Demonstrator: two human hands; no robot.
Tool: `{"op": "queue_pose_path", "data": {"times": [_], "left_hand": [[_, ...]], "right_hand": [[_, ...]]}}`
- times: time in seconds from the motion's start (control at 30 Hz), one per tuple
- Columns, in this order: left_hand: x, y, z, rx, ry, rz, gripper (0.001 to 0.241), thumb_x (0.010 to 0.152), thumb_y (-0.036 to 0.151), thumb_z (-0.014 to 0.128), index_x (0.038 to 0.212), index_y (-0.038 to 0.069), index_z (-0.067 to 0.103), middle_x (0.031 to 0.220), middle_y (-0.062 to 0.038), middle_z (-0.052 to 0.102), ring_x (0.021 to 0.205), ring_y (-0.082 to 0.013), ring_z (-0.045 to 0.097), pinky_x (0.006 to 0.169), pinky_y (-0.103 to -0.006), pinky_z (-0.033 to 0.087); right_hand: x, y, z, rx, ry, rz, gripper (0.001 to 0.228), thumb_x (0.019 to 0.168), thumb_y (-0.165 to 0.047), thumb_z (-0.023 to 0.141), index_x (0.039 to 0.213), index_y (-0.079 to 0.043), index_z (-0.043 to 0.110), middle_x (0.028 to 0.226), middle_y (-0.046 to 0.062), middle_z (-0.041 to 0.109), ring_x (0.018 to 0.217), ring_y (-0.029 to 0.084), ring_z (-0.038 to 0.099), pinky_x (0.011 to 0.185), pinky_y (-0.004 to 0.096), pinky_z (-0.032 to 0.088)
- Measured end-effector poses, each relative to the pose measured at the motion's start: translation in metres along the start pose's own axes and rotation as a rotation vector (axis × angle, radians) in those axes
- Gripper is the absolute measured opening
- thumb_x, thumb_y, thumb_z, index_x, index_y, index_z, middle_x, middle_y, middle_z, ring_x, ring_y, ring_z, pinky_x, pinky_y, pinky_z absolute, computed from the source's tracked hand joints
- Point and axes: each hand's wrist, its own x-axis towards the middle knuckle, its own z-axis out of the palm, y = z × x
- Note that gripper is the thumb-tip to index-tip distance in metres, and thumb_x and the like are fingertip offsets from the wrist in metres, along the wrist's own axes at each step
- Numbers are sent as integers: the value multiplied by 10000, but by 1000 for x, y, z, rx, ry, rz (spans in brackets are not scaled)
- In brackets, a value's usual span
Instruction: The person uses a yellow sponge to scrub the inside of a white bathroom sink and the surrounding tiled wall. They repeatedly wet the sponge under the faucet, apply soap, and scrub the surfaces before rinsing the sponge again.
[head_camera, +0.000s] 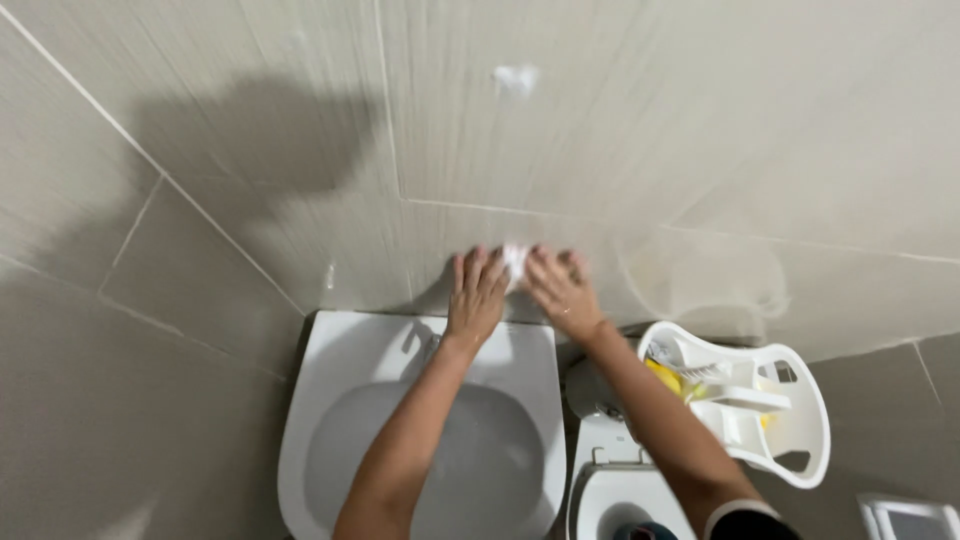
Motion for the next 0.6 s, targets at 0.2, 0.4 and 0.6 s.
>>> {"op": "queue_pose_path", "data": {"times": [0.2,0.4,0.6], "left_hand": [[213,12,-71,44,354,47,270,1099,279,479,1272,201,671,1575,26,433,1520,-323,294,1189,-677,283],[274,23,-53,6,644,104,351,1114,283,405,1299,117,653,1452,-82,565,1379,-335,514,1166,-531,436],[97,34,20,131,356,164,441,1082,384,384,1380,143,603,1453,-51,581,1413,-272,512,1169,-498,427]], "right_hand": [[112,115,-104,-299,206,67,251,1104,-188,530,1242,-87,714,1561,241,519,1475,455,412,1150,737,131],[192,138,-142,-413,691,79,149,987,-108,727,1018,26,785,1239,304,709,1129,554,651,953,670,511],[-14,61,-1,-120,253,85,291,973,-174,673,1229,-37,673,1484,311,520,1410,540,440,1143,679,293]]}}
